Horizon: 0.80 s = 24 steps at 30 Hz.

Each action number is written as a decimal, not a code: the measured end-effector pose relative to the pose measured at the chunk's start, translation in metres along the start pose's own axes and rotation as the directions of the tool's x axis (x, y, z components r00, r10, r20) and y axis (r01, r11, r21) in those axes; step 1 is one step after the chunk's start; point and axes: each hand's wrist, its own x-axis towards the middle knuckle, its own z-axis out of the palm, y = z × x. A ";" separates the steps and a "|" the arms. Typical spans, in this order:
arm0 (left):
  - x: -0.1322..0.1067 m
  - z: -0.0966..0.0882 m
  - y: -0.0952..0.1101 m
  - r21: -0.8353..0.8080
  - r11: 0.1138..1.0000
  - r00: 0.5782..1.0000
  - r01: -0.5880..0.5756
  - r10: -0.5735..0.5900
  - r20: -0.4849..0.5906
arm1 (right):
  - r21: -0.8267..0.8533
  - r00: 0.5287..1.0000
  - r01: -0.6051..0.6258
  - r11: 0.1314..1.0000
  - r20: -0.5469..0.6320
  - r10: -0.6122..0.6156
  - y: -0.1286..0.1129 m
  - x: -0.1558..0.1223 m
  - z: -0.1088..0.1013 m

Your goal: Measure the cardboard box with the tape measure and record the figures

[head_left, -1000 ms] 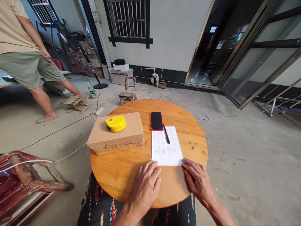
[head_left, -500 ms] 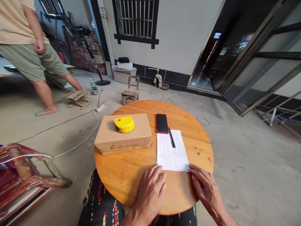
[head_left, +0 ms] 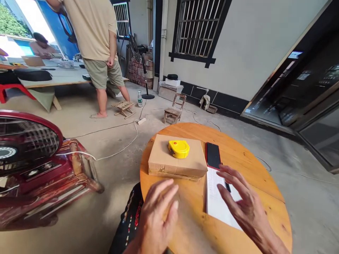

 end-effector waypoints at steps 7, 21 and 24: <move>0.011 -0.035 -0.057 -0.007 0.948 0.942 0.319 -0.318 -0.105 | -0.078 0.960 0.104 0.991 0.268 -0.080 -0.046 0.113 0.063; 0.076 -0.006 -0.096 -0.505 0.510 0.701 0.696 -0.636 0.324 | 0.874 0.867 -0.304 0.380 0.089 0.490 -0.008 0.090 0.024; 0.081 -0.001 -0.088 -0.515 0.504 0.715 0.693 -0.567 0.408 | 0.873 0.817 -0.395 0.284 0.192 0.544 0.004 0.085 0.033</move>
